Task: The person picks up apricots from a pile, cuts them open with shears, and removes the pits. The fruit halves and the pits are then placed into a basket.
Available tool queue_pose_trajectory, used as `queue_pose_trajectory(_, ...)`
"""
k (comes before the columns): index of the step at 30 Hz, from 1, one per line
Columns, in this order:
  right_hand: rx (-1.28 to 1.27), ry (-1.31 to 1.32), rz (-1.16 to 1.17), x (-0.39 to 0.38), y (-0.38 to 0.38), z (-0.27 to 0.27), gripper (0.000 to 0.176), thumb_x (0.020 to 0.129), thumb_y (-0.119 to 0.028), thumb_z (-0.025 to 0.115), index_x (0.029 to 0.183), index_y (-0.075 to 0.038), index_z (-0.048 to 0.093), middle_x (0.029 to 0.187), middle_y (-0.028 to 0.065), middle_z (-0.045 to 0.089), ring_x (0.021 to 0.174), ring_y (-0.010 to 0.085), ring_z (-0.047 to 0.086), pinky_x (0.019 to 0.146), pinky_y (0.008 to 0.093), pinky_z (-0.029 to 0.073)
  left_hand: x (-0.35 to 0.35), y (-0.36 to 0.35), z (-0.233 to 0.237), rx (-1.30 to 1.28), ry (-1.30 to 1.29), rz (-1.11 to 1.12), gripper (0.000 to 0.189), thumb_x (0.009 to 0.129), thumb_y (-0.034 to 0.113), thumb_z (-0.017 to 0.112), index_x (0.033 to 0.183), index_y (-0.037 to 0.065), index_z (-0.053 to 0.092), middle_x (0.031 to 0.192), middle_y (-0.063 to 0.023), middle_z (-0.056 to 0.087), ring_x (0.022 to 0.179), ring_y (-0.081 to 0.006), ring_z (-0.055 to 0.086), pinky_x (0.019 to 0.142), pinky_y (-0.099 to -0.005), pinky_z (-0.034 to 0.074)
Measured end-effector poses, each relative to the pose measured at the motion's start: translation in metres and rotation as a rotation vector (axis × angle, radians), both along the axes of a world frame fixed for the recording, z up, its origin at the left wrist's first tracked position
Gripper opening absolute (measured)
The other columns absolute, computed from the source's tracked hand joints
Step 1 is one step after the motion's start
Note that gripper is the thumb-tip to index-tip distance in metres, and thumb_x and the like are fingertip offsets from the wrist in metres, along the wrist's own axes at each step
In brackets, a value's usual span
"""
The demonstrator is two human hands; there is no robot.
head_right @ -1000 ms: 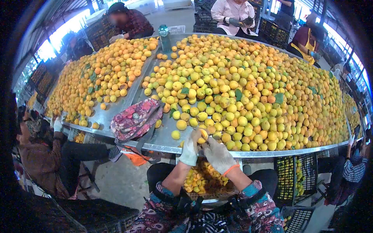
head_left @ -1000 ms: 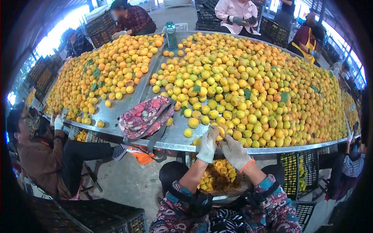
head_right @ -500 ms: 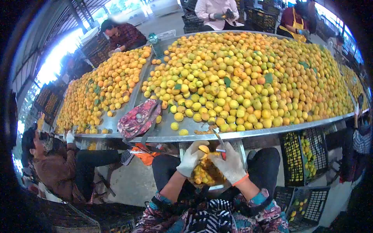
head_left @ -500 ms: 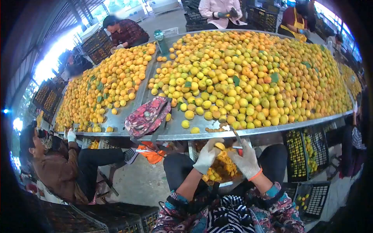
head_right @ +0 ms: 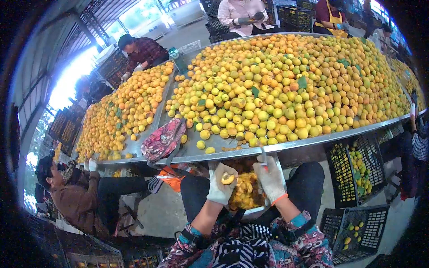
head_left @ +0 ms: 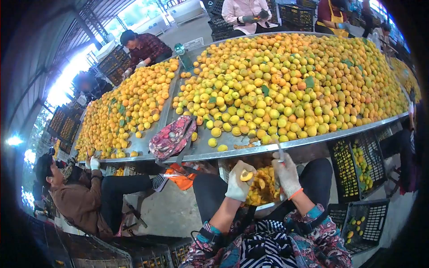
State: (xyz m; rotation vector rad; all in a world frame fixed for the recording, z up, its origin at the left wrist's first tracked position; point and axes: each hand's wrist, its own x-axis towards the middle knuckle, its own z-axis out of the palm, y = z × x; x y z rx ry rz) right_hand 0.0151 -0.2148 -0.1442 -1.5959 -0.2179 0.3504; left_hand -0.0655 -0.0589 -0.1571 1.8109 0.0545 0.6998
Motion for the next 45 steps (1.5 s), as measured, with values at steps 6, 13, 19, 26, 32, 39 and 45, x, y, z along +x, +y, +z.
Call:
queue_pose_trajectory(6,0.559,0.235,-0.084,0.006,0.025,0.088,0.014,0.093,-0.018,0.052,0.100,-0.006,0.053,0.050,-0.0016,0.039,0.034,0.0076,0.035,0.030,0.0245,0.029,0.009,-0.015,0.015,-0.529,0.195,-0.070,0.036,0.098,0.029,0.037,0.105,0.000,0.055,0.070,-0.0047,0.057,0.065,-0.0134,0.054,0.059,-0.0261,0.044)
queue_pose_trajectory(13,0.176,-0.103,-0.037,0.052,0.059,0.097,0.022,0.086,-0.015,0.062,0.101,0.000,0.056,0.061,0.0018,0.055,0.051,0.0078,0.051,0.046,0.0248,0.042,0.059,0.009,0.025,-0.645,-0.091,-0.004,0.031,0.093,0.019,0.048,0.116,-0.003,0.048,0.096,-0.0097,0.056,0.075,-0.0136,0.058,0.070,-0.0247,0.048)
queue_pose_trajectory(19,-0.151,-0.317,0.260,0.060,0.075,0.043,0.031,0.077,-0.018,0.070,0.099,0.001,0.059,0.067,0.0020,0.059,0.057,0.0071,0.054,0.052,0.0245,0.044,0.095,0.045,0.029,-0.677,-0.161,-0.022,0.051,0.092,0.020,0.054,0.135,0.000,0.034,0.090,-0.0068,0.055,0.077,-0.0144,0.056,0.072,-0.0249,0.046)
queue_pose_trajectory(26,-0.106,0.293,0.322,0.071,0.097,0.048,0.027,0.081,-0.012,0.062,0.102,0.001,0.052,0.062,0.0015,0.054,0.046,0.0080,0.051,0.040,0.0236,0.040,0.120,0.056,-0.007,-0.531,-0.010,-0.012,0.050,0.090,0.012,0.055,0.135,0.001,0.036,0.086,-0.0043,0.053,0.076,-0.0116,0.050,0.073,-0.0247,0.044)
queue_pose_trajectory(32,-0.146,0.440,0.497,0.090,0.106,0.047,0.023,0.083,-0.015,0.062,0.098,-0.001,0.053,0.066,0.0031,0.057,0.048,0.0094,0.053,0.043,0.0232,0.043,0.113,0.074,-0.005,-0.179,0.059,-0.041,0.050,0.090,0.004,0.047,0.138,0.000,0.032,0.085,0.0010,0.049,0.074,-0.0083,0.045,0.070,-0.0231,0.041)
queue_pose_trajectory(39,-0.109,0.463,0.580,0.089,0.110,0.032,0.027,0.083,-0.023,0.062,0.097,-0.002,0.051,0.059,0.0039,0.054,0.043,0.0121,0.051,0.038,0.0251,0.040,0.106,0.080,0.003,-0.008,0.040,0.018,0.048,0.091,0.012,0.049,0.137,0.006,0.037,0.075,-0.0168,0.059,0.066,-0.0379,0.059,0.062,-0.0396,0.048)
queue_pose_trajectory(45,-0.028,0.531,0.500,0.085,0.120,0.018,0.024,0.083,-0.018,0.060,0.096,-0.003,0.048,0.061,0.0039,0.052,0.044,0.0125,0.048,0.040,0.0251,0.040,0.103,0.080,0.000,0.076,0.180,0.103,0.049,0.089,0.007,0.048,0.137,0.004,0.037,0.079,-0.0100,0.057,0.068,-0.0203,0.054,0.062,-0.0326,0.046)
